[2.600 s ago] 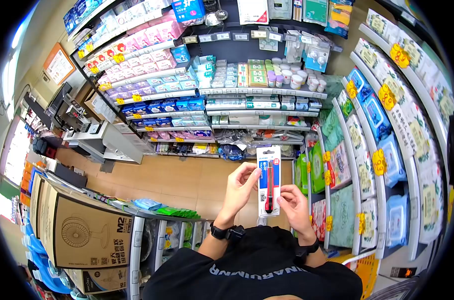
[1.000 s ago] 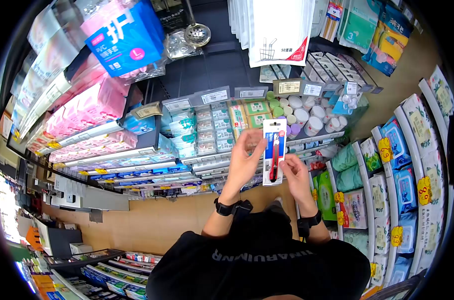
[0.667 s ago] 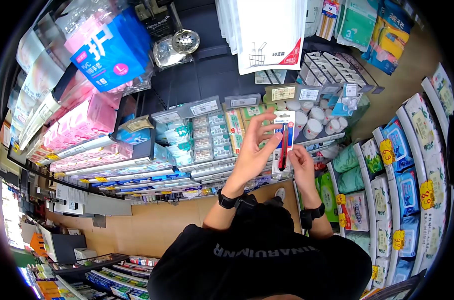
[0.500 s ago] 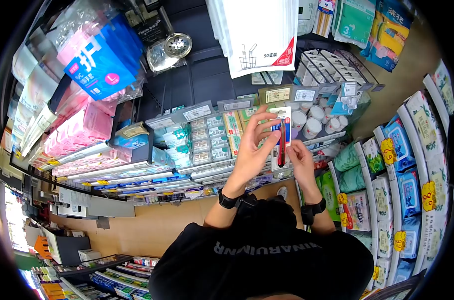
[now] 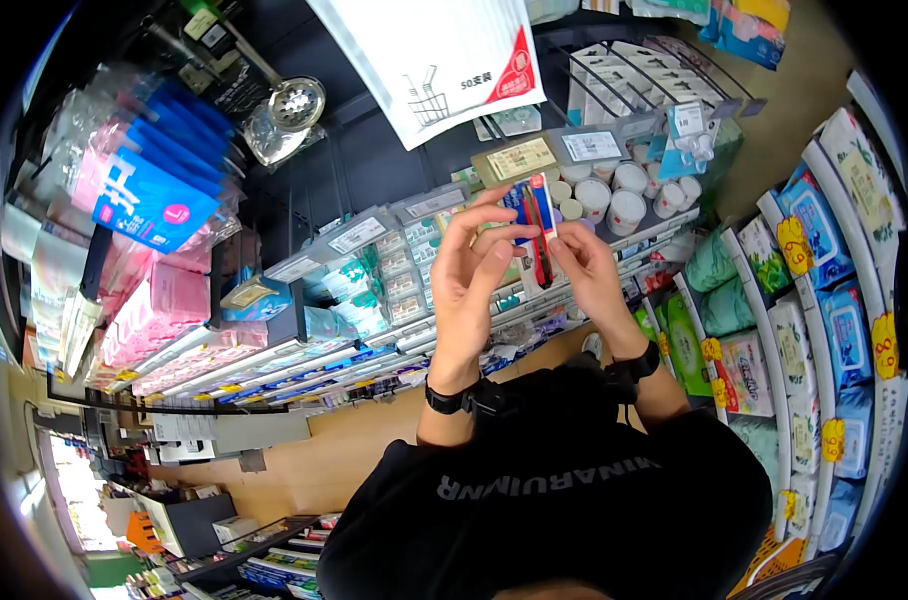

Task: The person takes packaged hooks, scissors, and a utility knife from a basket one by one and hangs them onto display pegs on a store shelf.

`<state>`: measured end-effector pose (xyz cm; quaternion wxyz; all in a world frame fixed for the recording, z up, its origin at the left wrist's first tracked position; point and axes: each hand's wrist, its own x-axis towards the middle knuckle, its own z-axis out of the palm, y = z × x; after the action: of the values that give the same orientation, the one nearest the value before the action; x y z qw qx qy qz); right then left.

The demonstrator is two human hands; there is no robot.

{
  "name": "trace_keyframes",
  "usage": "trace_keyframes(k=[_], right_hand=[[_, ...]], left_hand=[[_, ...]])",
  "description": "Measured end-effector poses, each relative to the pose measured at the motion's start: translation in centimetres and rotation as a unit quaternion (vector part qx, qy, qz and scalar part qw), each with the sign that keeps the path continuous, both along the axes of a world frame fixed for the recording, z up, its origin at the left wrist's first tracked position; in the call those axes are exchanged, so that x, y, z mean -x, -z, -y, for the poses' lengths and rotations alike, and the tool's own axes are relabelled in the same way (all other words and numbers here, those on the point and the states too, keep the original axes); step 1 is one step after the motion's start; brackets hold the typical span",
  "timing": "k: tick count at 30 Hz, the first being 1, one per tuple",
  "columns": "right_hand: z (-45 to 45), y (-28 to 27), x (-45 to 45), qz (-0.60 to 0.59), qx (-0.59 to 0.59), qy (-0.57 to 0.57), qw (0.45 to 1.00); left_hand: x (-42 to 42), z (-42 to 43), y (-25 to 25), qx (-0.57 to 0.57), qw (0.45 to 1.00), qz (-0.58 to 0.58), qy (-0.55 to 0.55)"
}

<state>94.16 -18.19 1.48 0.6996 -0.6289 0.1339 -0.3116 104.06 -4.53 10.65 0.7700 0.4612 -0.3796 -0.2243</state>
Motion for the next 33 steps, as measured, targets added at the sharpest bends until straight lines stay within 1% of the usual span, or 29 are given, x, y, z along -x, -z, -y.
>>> trace_keyframes(k=[11, 13, 14, 17, 19, 21, 23, 25, 27, 29, 31, 33], right_hand=[[0.7, 0.8, -1.9, -0.007, -0.004, 0.021, 1.000], [1.0, 1.2, -2.5, 0.009, 0.010, 0.021, 1.000], [1.3, 1.3, -2.7, 0.005, 0.012, 0.023, 1.000], [1.8, 1.7, -3.5, 0.009, 0.027, 0.025, 0.999], [2.4, 1.9, -4.1, 0.008, 0.027, 0.019, 0.999], [2.9, 2.3, -5.0, 0.019, 0.032, 0.016, 0.999], [3.4, 2.2, -5.8, 0.011, 0.016, 0.012, 1.000], [3.5, 1.8, -6.5, 0.012, 0.028, 0.011, 0.999], [3.9, 2.0, -7.3, -0.008, 0.049, 0.044, 0.998], [5.8, 5.3, -9.1, -0.004, 0.072, 0.056, 0.996], [7.0, 5.7, -10.3, 0.001, 0.094, 0.069, 0.993], [7.8, 5.8, -11.1, -0.018, 0.184, 0.068, 0.980]], left_hand=[[0.2, -0.3, -0.1, -0.019, 1.000, 0.007, 0.001], [0.1, -0.3, -0.1, -0.039, 0.999, 0.020, 0.010], [-0.5, -0.5, 0.1, -0.031, 0.998, 0.007, 0.054], [-0.6, -0.6, 0.1, -0.033, 0.998, 0.019, 0.054], [-0.6, -0.4, 0.7, -0.027, 0.998, 0.002, 0.052], [-0.7, -0.3, 1.2, -0.053, 0.997, 0.029, 0.049], [-0.7, -0.2, 1.1, -0.060, 0.997, 0.028, 0.039], [-0.9, -0.2, 1.3, -0.087, 0.995, 0.015, 0.052], [-1.0, -0.3, 1.3, -0.090, 0.995, 0.013, 0.051], [-1.1, -0.4, 1.4, -0.087, 0.994, 0.021, 0.055], [-1.1, -0.3, 1.4, -0.084, 0.994, 0.041, 0.052], [-1.1, -0.6, 1.1, -0.081, 0.994, 0.060, 0.046]])
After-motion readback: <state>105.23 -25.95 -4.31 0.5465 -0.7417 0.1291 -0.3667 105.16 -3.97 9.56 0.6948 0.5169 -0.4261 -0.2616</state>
